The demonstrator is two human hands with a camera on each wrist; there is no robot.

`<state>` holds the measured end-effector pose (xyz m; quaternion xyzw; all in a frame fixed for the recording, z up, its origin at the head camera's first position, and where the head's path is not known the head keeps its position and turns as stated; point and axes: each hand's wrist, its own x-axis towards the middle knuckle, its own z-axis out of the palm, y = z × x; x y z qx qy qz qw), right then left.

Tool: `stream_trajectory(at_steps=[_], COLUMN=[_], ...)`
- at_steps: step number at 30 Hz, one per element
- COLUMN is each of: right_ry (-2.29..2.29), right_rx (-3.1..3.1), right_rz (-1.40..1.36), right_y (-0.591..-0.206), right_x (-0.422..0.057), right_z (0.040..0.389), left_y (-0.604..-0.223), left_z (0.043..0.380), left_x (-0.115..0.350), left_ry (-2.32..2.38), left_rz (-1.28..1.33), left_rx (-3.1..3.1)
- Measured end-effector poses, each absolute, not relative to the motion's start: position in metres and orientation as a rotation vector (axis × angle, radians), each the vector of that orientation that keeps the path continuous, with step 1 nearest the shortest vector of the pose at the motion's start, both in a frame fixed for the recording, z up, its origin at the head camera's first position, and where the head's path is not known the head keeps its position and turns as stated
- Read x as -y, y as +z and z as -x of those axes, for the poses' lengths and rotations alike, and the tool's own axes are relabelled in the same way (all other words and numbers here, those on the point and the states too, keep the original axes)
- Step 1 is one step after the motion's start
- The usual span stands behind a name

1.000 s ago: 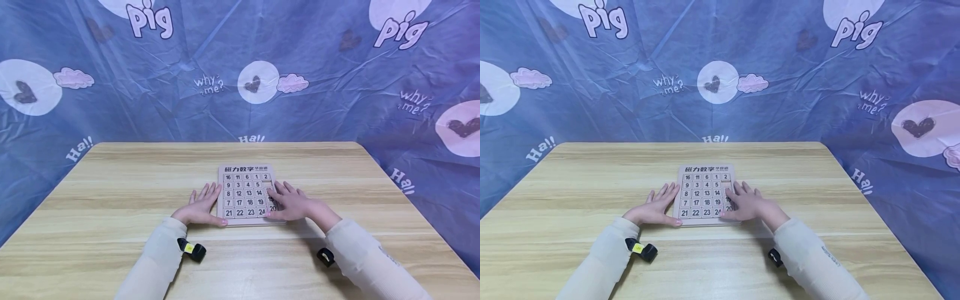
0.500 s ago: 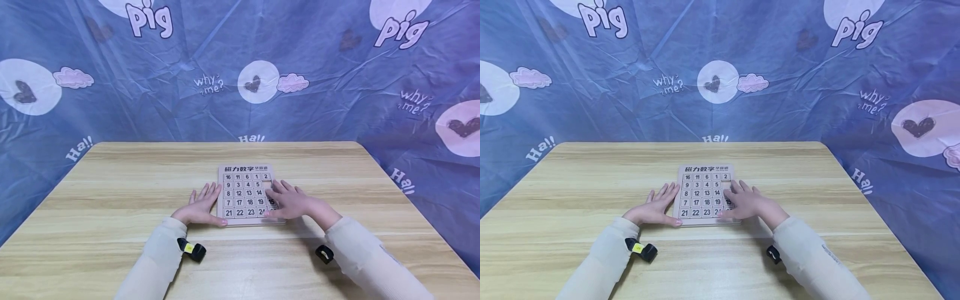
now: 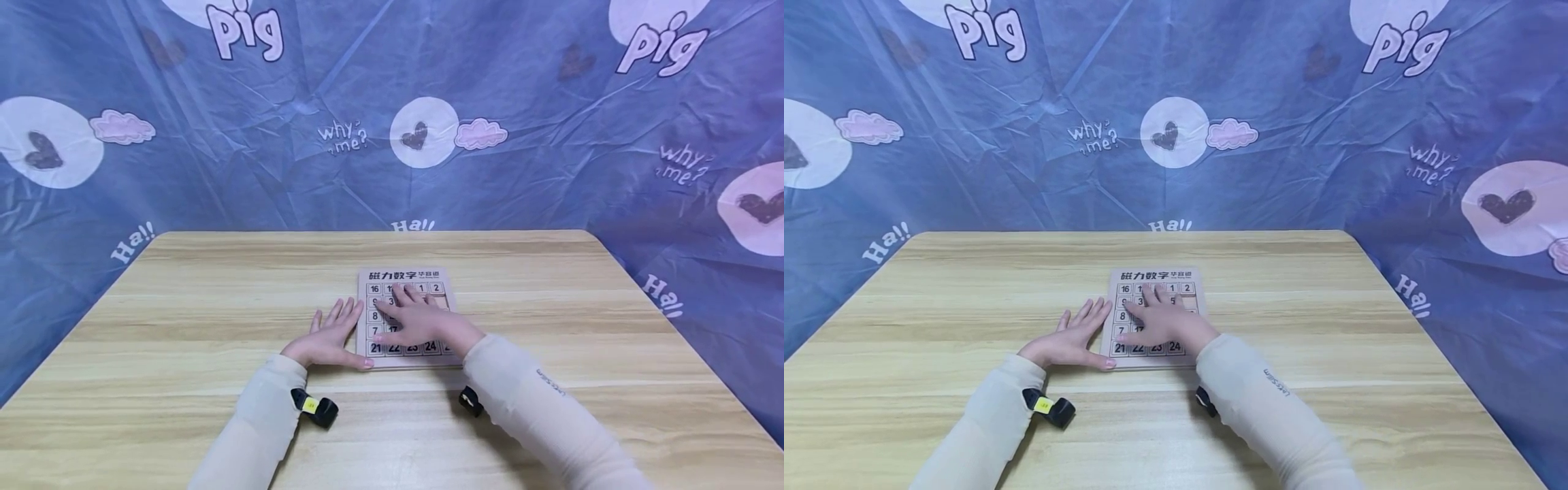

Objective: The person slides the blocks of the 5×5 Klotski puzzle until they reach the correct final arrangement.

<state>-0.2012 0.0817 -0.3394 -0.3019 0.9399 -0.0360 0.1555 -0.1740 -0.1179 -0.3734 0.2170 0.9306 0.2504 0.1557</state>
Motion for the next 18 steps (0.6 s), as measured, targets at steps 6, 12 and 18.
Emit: stream_trajectory(at_steps=[6, 12, 18], right_ry=[-0.051, -0.002, -0.024], right_rx=[-2.703, -2.713, -2.7], right_rz=[0.847, 0.845, 0.822], right_y=[-0.34, -0.34, -0.339], right_x=[-0.078, -0.084, -0.092], right_z=[0.203, 0.203, 0.203], left_y=[-0.372, -0.372, -0.372], left_z=[0.173, 0.173, 0.173], left_x=[0.118, 0.117, 0.116], left_ry=[0.711, 0.708, 0.697], left_rz=[-0.622, -0.621, -0.613], left_rx=[-2.667, -2.671, -2.674])
